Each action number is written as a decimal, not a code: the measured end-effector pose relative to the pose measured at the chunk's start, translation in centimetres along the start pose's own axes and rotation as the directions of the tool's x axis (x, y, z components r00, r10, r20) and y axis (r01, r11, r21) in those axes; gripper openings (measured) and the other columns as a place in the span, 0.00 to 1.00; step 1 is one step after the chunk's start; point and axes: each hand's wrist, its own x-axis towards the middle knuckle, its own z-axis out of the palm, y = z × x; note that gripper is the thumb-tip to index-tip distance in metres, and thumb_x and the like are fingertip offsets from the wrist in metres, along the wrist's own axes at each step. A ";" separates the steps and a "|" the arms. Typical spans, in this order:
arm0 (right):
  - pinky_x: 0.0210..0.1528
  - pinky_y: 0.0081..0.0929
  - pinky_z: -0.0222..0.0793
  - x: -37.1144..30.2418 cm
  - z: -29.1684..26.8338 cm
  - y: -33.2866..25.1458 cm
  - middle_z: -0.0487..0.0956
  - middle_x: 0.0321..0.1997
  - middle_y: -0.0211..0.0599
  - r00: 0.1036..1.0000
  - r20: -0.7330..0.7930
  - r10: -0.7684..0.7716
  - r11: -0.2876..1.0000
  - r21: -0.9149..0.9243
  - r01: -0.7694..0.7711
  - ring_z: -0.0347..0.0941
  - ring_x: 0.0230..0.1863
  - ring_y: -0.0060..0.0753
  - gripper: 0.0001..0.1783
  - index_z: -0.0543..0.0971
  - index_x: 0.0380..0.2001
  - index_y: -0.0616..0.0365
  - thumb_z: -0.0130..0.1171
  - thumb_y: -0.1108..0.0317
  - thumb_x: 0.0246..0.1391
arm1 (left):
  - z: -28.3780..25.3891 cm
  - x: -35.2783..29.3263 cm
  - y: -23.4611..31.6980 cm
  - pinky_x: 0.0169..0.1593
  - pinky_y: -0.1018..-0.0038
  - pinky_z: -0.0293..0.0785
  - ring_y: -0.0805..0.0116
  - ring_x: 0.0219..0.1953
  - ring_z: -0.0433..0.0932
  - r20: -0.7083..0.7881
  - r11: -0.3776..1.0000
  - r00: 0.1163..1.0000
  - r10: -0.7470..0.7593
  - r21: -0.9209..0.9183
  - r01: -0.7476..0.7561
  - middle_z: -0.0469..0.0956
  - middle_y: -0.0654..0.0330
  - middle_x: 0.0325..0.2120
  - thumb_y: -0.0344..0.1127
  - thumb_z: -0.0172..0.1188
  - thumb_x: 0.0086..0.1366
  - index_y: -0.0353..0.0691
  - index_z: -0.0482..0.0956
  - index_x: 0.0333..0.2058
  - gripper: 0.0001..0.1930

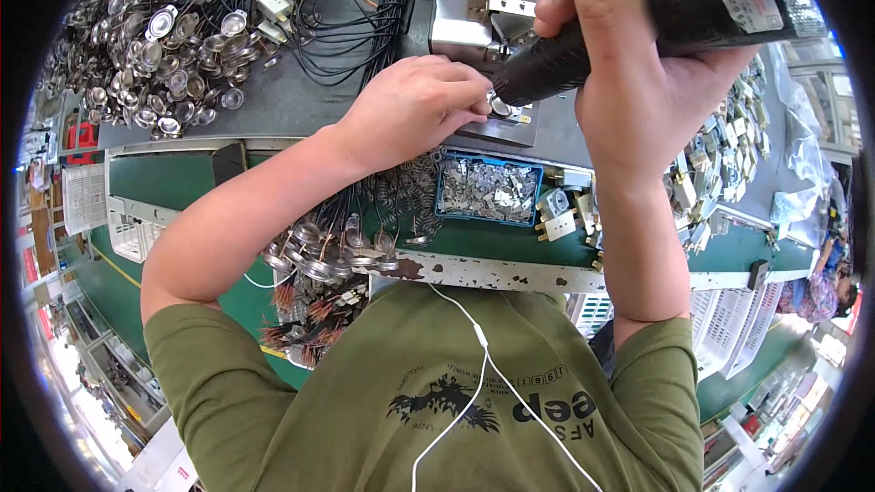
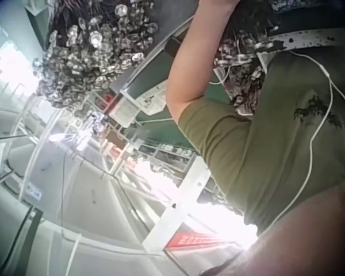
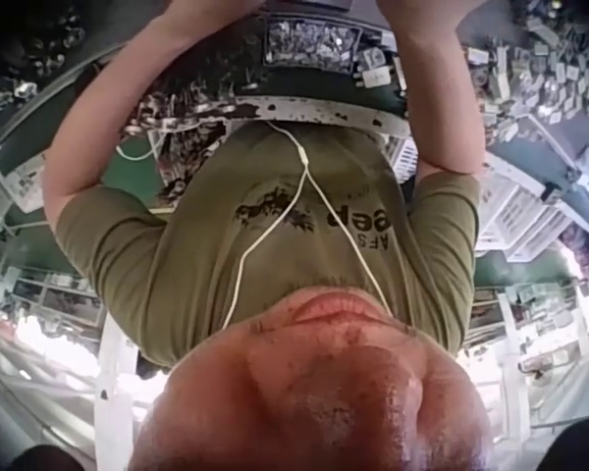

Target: Manually assembling small electronic parts by connecting wires and using a handheld industrial tool on a factory production line.

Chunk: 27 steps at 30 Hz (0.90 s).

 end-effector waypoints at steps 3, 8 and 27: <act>0.26 0.17 0.73 0.5 -0.7 1.8 0.82 0.31 0.34 0.994 0.036 -0.104 0.994 -0.039 0.105 0.77 0.24 0.19 0.10 0.78 0.40 0.66 0.68 0.82 0.55 | 0.0 0.1 0.1 0.45 0.62 0.76 0.57 0.40 0.80 -0.009 1.000 1.000 0.005 -0.021 -0.005 0.82 0.63 0.34 0.31 0.67 0.58 0.43 0.80 0.34 0.06; 0.26 0.18 0.73 -0.1 0.4 0.2 0.81 0.30 0.33 0.998 0.010 -0.066 0.994 0.084 0.065 0.77 0.24 0.19 0.11 0.78 0.40 0.66 0.68 0.83 0.55 | -0.1 0.0 -0.4 0.45 0.62 0.76 0.57 0.40 0.79 0.015 0.999 1.000 0.006 -0.043 -0.005 0.81 0.63 0.34 0.30 0.67 0.57 0.43 0.81 0.34 0.07; 0.33 0.23 0.78 0.9 1.4 2.4 0.81 0.37 0.37 0.985 0.170 -0.036 0.986 0.168 0.007 0.80 0.33 0.25 0.28 0.67 0.52 0.62 0.70 0.83 0.51 | 0.0 0.1 0.4 0.45 0.60 0.77 0.55 0.41 0.80 0.000 0.996 0.997 -0.079 -0.047 0.079 0.80 0.59 0.33 0.34 0.66 0.59 0.41 0.80 0.34 0.06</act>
